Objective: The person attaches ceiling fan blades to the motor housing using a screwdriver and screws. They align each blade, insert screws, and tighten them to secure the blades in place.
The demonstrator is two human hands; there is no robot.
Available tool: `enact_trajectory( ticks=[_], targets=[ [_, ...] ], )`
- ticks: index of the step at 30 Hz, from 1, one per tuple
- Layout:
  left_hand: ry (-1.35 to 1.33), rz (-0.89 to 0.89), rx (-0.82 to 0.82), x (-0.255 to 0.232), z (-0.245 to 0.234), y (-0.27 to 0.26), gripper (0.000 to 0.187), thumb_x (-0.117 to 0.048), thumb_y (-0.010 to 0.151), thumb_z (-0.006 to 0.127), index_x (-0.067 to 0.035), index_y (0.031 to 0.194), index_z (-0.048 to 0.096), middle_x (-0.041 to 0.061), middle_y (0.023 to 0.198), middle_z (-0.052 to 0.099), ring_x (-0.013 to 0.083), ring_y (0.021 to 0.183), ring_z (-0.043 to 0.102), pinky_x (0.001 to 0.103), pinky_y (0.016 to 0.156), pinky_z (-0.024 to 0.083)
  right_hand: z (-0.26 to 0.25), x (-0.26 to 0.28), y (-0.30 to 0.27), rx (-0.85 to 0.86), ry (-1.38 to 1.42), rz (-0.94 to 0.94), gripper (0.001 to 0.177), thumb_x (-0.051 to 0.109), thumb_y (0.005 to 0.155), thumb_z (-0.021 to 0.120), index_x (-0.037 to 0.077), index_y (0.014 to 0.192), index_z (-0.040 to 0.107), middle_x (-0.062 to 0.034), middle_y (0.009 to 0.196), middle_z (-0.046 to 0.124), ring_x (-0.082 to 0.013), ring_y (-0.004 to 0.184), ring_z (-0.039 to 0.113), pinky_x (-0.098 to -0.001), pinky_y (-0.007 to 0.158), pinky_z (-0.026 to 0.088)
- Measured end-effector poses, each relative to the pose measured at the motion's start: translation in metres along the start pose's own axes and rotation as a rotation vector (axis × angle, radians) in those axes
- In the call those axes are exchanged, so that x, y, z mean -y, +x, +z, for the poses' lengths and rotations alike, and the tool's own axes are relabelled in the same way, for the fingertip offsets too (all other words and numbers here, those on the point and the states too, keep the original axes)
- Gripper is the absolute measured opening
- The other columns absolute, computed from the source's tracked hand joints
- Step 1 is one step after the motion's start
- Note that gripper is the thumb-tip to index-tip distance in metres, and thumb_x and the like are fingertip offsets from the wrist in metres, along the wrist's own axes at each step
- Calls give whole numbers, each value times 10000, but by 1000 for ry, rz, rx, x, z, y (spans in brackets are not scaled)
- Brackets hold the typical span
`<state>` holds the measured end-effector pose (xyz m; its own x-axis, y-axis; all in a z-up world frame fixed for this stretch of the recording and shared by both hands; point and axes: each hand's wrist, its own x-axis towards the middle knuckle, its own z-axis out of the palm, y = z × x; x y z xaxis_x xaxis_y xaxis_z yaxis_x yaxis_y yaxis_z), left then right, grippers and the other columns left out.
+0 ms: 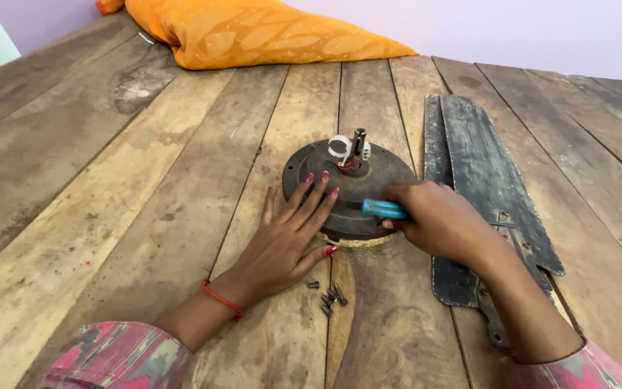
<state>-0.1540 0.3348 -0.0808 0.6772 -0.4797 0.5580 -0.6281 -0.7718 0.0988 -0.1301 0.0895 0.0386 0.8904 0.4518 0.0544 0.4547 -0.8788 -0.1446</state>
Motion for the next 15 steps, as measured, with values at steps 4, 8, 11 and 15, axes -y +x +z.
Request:
enact_trajectory(
  ticks=[4,8,11,15],
  targets=[
    [35,-35,-48,2,-1,2,764,-483,1043,445,-94,1637,162,102,1722,131,266,1588,104,715,1185,-52,-21,9,-8,-101,75,-112,231,218,859,734,81,1043,705,-129,883,728,-325,817,705,-456,735,551],
    [-26,-146,-143,7,-2,2,715,-376,1065,419,-74,1651,145,100,1741,116,261,1606,106,720,1201,-82,-28,30,-23,186,228,150,179,203,931,666,147,1099,697,-58,855,723,-221,726,692,-348,694,584],
    [-63,-162,-202,9,-4,2,670,-320,1093,417,-82,1661,154,107,1753,128,268,1627,115,701,1231,-64,-7,51,-28,372,-31,-37,112,183,1020,580,133,1081,660,-83,838,685,-260,712,704,-331,644,582],
    [-44,-128,-192,6,-6,-1,694,-329,1065,454,-76,1647,173,119,1732,158,273,1610,130,708,1200,-88,29,64,-31,166,-187,-328,210,-16,857,621,82,1032,682,-128,899,728,-333,871,728,-455,687,583]
  ],
)
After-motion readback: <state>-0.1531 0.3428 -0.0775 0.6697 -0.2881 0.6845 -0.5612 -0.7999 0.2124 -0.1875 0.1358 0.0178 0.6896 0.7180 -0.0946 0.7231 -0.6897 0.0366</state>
